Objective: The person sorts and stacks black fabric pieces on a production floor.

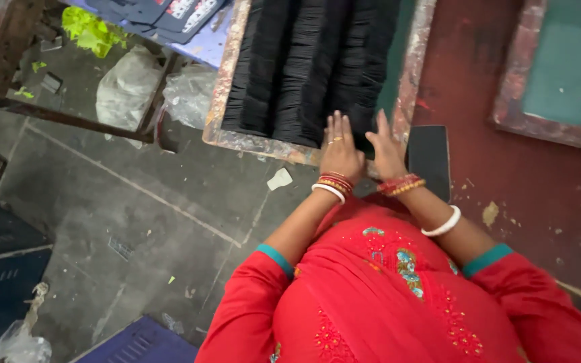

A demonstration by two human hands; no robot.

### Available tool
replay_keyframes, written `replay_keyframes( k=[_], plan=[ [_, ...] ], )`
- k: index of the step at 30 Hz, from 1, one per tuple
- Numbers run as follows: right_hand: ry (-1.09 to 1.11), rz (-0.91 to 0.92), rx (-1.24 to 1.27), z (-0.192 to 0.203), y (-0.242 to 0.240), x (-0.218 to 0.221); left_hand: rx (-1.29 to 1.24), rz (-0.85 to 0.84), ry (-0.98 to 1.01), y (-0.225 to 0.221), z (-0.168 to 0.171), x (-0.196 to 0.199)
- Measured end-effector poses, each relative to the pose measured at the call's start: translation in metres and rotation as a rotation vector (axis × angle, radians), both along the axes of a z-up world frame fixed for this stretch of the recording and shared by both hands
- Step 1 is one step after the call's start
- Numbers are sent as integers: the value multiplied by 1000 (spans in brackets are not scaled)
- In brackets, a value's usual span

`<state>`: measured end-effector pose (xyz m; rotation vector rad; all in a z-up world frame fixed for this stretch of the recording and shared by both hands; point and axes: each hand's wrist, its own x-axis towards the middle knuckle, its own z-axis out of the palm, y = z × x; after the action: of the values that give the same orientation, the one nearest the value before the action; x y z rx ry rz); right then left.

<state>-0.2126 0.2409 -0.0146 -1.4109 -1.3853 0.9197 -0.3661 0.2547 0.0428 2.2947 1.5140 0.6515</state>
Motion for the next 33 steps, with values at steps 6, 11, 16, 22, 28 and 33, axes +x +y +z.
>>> replay_keyframes(
  k=[6, 11, 16, 22, 28, 33],
  plan=[
    [238, -55, -86, 94, -87, 67, 91, -12, 38, -10, 10, -6],
    [-94, -290, -212, 103, -170, 140, 154, -66, -147, -22, 5, -17],
    [-354, -339, -121, 97, -229, 210, 40, 66, -237, -47, 23, -14],
    [-529, -555, -28, 78, -299, 380, 397, 185, -321, -106, 46, 67],
    [-472, -676, 52, 62, -327, 561, 150, -295, -279, -189, 68, 330],
    [-720, -612, 104, 63, -345, 635, 76, -579, -61, -227, -2, 499]
  ],
)
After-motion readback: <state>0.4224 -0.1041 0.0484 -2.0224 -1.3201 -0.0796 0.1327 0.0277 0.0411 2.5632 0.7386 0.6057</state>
